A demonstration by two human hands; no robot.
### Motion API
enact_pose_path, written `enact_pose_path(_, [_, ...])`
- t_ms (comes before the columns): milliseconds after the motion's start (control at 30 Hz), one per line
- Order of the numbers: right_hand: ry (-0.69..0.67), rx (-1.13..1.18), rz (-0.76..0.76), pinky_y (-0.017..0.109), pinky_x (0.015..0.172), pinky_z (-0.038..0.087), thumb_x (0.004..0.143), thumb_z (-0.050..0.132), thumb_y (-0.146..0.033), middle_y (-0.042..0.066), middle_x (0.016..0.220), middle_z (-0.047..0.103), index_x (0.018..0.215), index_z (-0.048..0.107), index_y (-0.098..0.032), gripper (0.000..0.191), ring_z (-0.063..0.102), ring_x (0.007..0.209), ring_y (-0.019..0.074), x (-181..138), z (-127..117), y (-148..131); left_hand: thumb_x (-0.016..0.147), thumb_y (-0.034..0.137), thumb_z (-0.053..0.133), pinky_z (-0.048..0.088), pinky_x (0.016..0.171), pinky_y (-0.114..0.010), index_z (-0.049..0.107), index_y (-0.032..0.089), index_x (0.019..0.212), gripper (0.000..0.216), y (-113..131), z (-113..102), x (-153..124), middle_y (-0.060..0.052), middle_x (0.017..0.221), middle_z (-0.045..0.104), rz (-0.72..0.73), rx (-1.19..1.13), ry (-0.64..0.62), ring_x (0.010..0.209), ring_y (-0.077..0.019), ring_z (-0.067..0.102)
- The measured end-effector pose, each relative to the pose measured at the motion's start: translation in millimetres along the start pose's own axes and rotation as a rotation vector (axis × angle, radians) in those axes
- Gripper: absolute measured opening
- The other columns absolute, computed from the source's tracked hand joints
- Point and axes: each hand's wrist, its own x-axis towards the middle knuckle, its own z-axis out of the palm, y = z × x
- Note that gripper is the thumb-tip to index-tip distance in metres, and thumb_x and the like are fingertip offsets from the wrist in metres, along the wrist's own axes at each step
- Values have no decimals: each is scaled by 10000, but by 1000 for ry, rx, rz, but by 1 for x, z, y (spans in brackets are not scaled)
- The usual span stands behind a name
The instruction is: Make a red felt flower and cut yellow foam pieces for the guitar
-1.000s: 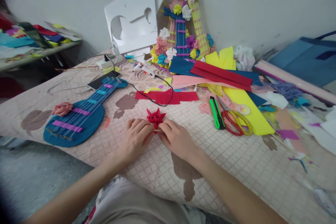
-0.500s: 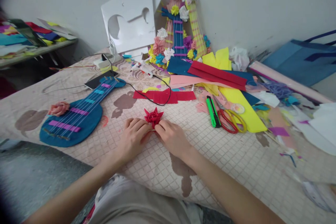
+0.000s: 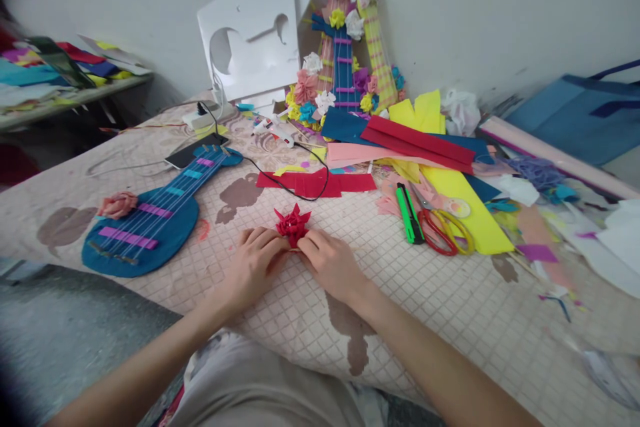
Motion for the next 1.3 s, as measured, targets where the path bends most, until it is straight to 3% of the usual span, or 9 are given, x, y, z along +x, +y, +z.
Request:
enact_pose_path(200, [-40, 5, -9, 313, 699, 497, 930, 482, -205, 78, 928, 626, 931, 584, -175, 106, 590, 854, 207, 0, -1, -1, 878, 234, 573, 363, 808, -386, 588, 198, 949, 81, 1, 1, -1, -42, 961, 633, 4, 13, 37, 922, -224, 519])
enact_pose_path(333, [-57, 35, 2, 323, 707, 510, 927, 474, -195, 77, 932, 625, 952, 581, -172, 112, 590, 864, 208, 0, -2, 0, 923, 224, 495, 361, 807, -391, 583, 193, 910, 94, 6, 1, 3, -46, 944, 634, 58, 66, 53, 893, -214, 523])
enact_pose_path(467, [-49, 25, 26, 318, 680, 527, 926, 466, -188, 90, 992, 632, 1085, 579, -171, 196, 615, 869, 205, -1, -2, 3, 931, 200, 469, 364, 793, -381, 576, 186, 868, 125, 7, 0, 3, -45, 913, 634, 50, 75, 45, 868, -205, 530])
enact_pose_path(733, [-48, -27, -2, 328, 660, 549, 926, 460, -195, 114, 1061, 627, 1239, 551, -152, 329, 634, 867, 212, -1, -2, 6, 926, 190, 474, 372, 786, -380, 561, 187, 975, 100, 5, 2, 2, -56, 960, 627, 28, 102, 25, 894, -219, 530])
enact_pose_path(1300, [-106, 21, 41, 307, 645, 524, 919, 474, -207, 90, 1052, 617, 1209, 522, -179, 296, 630, 838, 199, 4, -6, 6, 919, 158, 467, 360, 854, -413, 583, 178, 829, 149, 8, 5, 8, -65, 919, 610, 141, 181, 65, 878, -211, 511])
